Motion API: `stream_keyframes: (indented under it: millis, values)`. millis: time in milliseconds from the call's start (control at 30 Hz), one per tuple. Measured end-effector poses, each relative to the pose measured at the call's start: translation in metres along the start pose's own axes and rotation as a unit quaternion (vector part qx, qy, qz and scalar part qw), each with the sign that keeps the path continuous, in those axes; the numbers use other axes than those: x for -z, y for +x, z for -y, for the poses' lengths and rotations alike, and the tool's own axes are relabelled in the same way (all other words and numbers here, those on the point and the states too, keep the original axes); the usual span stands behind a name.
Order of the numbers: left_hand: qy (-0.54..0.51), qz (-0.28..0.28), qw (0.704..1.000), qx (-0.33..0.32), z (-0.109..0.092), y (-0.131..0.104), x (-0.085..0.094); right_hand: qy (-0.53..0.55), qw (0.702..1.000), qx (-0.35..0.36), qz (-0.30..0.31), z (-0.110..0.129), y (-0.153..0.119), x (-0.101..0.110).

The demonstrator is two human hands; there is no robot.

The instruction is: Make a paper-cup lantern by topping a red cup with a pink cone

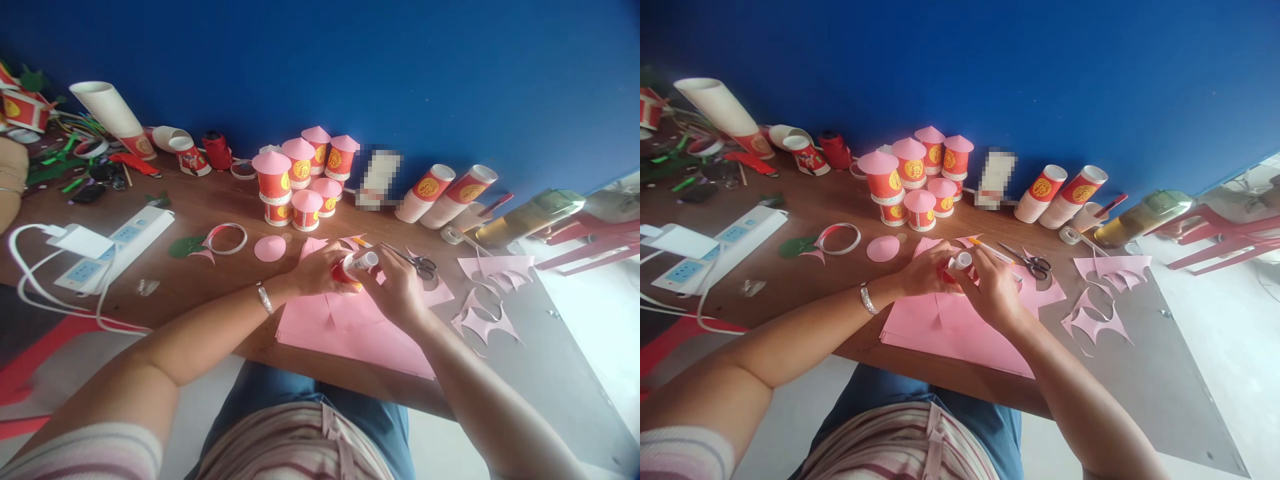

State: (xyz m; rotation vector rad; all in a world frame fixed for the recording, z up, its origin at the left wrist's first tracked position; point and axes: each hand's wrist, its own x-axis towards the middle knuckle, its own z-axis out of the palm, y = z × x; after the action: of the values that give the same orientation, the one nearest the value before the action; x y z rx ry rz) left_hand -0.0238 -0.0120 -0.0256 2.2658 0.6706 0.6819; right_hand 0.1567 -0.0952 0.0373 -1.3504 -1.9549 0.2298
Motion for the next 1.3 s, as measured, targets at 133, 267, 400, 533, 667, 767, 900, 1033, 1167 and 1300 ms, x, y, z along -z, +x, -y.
stream_keyframes:
  millis: [133, 267, 400, 533, 667, 767, 900, 1033, 1167, 1300]
  values:
    - [-0.03, -0.017, 0.999, 0.011, 0.001, -0.001, -0.001, -0.015, 0.999, 0.018, 0.022, 0.001, 0.004, -0.001]
    - [-0.025, -0.018, 1.0, 0.002, 0.003, -0.001, -0.003, -0.014, 0.999, 0.045, 0.026, 0.001, 0.005, -0.002]
    - [-0.022, -0.017, 0.999, -0.018, -0.001, 0.0, -0.001, -0.01, 0.998, 0.064, 0.024, 0.0, 0.007, -0.005]
    - [-0.025, -0.02, 0.999, -0.009, -0.009, 0.001, 0.004, 0.0, 0.998, 0.052, 0.027, 0.002, 0.01, -0.005]
    - [-0.005, 0.005, 1.0, -0.022, -0.01, 0.002, 0.005, 0.024, 0.998, 0.026, 0.05, 0.004, 0.012, -0.006]
    - [-0.017, -0.008, 1.0, -0.002, -0.005, 0.0, 0.003, 0.041, 0.999, -0.013, 0.026, 0.001, 0.016, -0.006]
    - [-0.035, -0.029, 0.999, 0.025, 0.0, -0.003, -0.001, 0.04, 0.997, -0.058, -0.022, -0.007, 0.022, -0.003]
    - [-0.04, -0.032, 0.998, 0.024, -0.002, -0.004, 0.0, 0.032, 0.999, -0.041, 0.002, -0.01, 0.023, -0.002]
    - [-0.024, -0.028, 0.999, 0.02, -0.004, -0.002, 0.002, 0.02, 0.999, -0.012, 0.023, -0.006, 0.022, -0.004]
    - [-0.026, -0.023, 0.999, 0.0, -0.001, -0.001, 0.0, 0.009, 0.999, 0.005, 0.042, 0.0, 0.021, -0.004]
